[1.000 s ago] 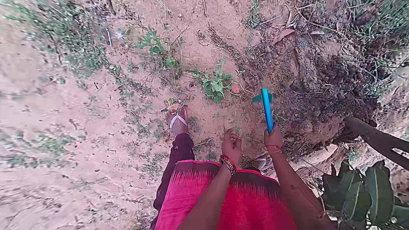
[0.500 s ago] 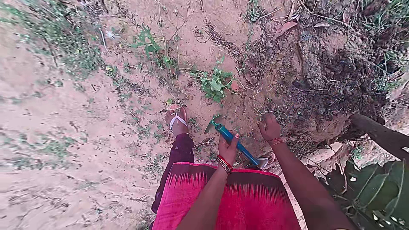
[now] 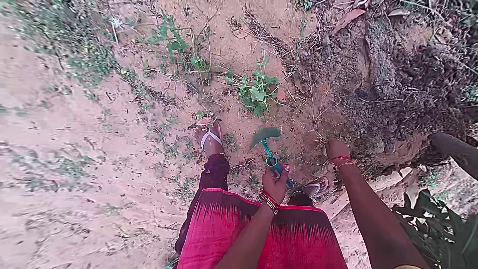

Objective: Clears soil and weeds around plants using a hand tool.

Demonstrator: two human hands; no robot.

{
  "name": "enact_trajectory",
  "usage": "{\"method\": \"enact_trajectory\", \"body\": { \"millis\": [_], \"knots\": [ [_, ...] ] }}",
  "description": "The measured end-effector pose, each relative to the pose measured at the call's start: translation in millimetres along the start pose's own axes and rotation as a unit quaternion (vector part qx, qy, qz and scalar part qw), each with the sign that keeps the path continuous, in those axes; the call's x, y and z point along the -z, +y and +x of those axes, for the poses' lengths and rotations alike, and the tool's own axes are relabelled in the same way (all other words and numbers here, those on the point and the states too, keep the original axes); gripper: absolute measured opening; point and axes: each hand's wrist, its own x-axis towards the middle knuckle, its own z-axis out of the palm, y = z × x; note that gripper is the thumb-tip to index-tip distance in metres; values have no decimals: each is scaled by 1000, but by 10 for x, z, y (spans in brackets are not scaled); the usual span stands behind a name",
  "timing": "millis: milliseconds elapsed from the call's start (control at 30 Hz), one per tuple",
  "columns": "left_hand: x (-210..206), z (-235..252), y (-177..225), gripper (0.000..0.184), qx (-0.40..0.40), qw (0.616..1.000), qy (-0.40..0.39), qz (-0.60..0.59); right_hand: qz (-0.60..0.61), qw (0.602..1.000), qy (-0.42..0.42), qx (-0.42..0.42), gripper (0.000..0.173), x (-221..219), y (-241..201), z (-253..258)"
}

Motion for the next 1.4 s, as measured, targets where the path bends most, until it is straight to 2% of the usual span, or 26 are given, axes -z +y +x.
{"method": "enact_trajectory", "body": {
  "millis": [67, 133, 233, 267, 333, 400, 433, 500, 533, 567, 600, 633, 667, 733, 767, 800, 867, 933, 967, 1033, 1100, 1200, 1300, 1333, 1367, 1400],
  "knots": [
    [-3, 22, 62, 30, 16, 999, 26, -7, 58, 996, 64, -4, 39, 59, 69, -253],
    [-12, 34, 115, 30, 42, 998, 47, -17, 138, 975, 175, -13, 37, 183, 99, -489],
    [-41, 46, 160, 32, 78, 994, 68, -21, 252, 904, 343, -51, 39, 465, 72, -593],
    [-37, 48, 181, 33, 93, 993, 69, -15, 285, 884, 366, -58, 41, 563, 35, -542],
    [-31, 72, 216, 34, 116, 991, 71, -2, 346, 858, 379, -18, 44, 780, -210, -432],
    [-32, 77, 219, 36, 132, 989, 71, 7, 398, 843, 344, 111, 41, 980, -780, -509],
    [-46, 69, 214, 36, 137, 988, 70, 11, 394, 851, 282, 201, 42, 1096, -1125, -654],
    [-70, 90, 221, 36, 129, 989, 75, 16, 304, 868, 141, 366, 77, 1381, -1817, -1103],
    [-68, 89, 216, 36, 120, 990, 79, 15, 273, 859, 118, 417, 91, 1435, -2084, -1278],
    [-59, 79, 213, 37, 113, 990, 80, 13, 284, 840, 125, 446, 94, 1412, -2240, -1370],
    [-53, 75, 207, 38, 108, 991, 81, 8, 317, 820, 156, 451, 85, 1334, -2284, -1363],
    [-56, 90, 207, 37, 103, 991, 86, 0, 350, 806, 196, 435, 72, 1217, -2250, -1273],
    [-61, 107, 209, 35, 96, 991, 92, -9, 364, 816, 214, 396, 59, 1079, -2137, -1143],
    [-63, 111, 227, 30, 86, 989, 113, -44, 374, 855, 170, 318, 43, 665, -1717, -865],
    [-63, 117, 255, 28, 79, 987, 124, -69, 397, 857, 122, 304, 39, 394, -1454, -749],
    [-60, 131, 279, 22, 70, 984, 133, -97, 422, 851, 60, 307, 37, 113, -1176, -690],
    [-46, 171, 309, 10, 58, 976, 151, -149, 401, 847, -46, 346, 54, -408, -693, -687],
    [-34, 200, 344, 9, 70, 975, 136, -161, 300, 887, -60, 346, 64, -728, -480, -827],
    [-43, 191, 370, 14, 81, 978, 114, -152, 269, 907, -40, 322, 60, -786, -466, -930],
    [-78, 153, 424, 40, 80, 989, 33, -122, 257, 927, 55, 269, 51, -740, -457, -1067],
    [-90, 99, 356, 66, 44, 996, -61, -56, 285, 900, 218, 246, 51, -607, -366, -1075],
    [-94, 62, 224, 75, 24, 996, -91, -5, 373, 791, 437, 210, 53, -192, -177, -915],
    [-77, 32, 154, 70, 51, 996, -78, 10, 516, 662, 500, 212, 30, 167, 4, -696],
    [-61, 33, 129, 68, 62, 995, -70, 16, 537, 651, 504, 182, 26, 125, 28, -585],
    [-53, 40, 104, 66, 73, 995, -61, 21, 534, 672, 498, 126, 27, -41, 48, -454],
    [-47, 46, 89, 64, 83, 995, -56, 25, 504, 730, 460, 50, 33, -310, 68, -344]
  ]
}}
